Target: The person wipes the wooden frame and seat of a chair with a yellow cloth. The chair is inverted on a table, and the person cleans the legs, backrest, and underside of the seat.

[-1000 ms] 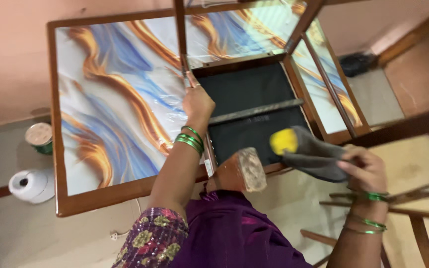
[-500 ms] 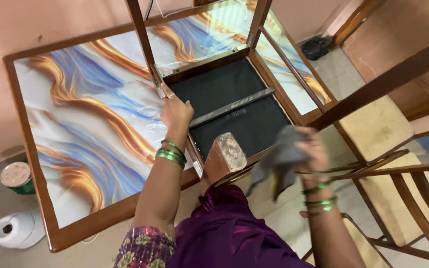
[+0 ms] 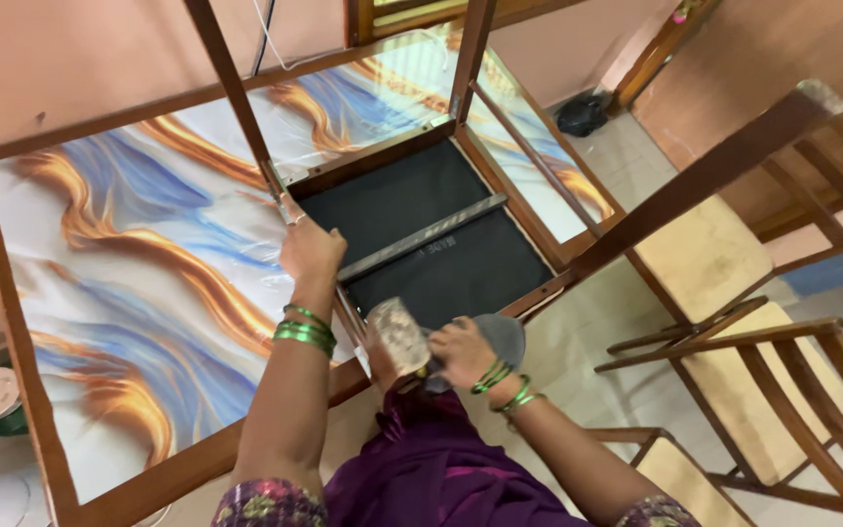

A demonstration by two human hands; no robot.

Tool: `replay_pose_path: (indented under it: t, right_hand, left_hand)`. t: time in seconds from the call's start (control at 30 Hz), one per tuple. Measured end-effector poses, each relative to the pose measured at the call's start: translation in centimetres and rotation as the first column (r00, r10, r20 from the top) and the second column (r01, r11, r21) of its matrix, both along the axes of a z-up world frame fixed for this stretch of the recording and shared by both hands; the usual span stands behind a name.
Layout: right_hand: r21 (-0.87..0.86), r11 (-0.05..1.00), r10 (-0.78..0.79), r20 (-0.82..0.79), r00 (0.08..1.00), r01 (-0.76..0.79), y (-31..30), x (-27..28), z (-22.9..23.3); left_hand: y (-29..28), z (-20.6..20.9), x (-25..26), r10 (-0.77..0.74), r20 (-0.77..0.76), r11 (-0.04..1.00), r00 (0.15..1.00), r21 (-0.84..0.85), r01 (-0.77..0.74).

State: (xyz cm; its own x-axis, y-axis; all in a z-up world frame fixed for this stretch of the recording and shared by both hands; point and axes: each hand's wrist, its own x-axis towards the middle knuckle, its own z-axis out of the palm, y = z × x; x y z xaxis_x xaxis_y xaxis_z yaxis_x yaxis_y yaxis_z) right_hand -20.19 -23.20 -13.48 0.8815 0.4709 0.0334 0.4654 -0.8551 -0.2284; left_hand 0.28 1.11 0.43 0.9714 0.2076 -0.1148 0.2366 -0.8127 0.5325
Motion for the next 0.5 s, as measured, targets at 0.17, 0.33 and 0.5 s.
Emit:
replay_pose_path:
  t: [0.17, 0.33, 0.5]
  right_hand:
    - [-0.136, 0.946, -0.306, -0.083, 0.949, 0.293, -14.0, 3.3, 4.0]
    - [-0.536, 0.775, -0.32, 0.125, 0.939, 0.336, -18.2, 5.8, 2.6]
    - [-0.525, 0.849, -0.161, -0.378, 0.912, -0.067, -8.3, 6.4, 0.3]
  left_hand:
    - [-0.2, -0.1, -0.1, 0.008, 0.003, 0.999, 1.0, 0.048, -0.008]
    - [-0.2, 0.3, -0.4, 0.021, -0.004, 0.999, 1.0, 0.043, -0.021]
    - [-0.5, -0.1, 0.1, 0.034, 0.013, 0.996, 0.999, 0.079, -0.035]
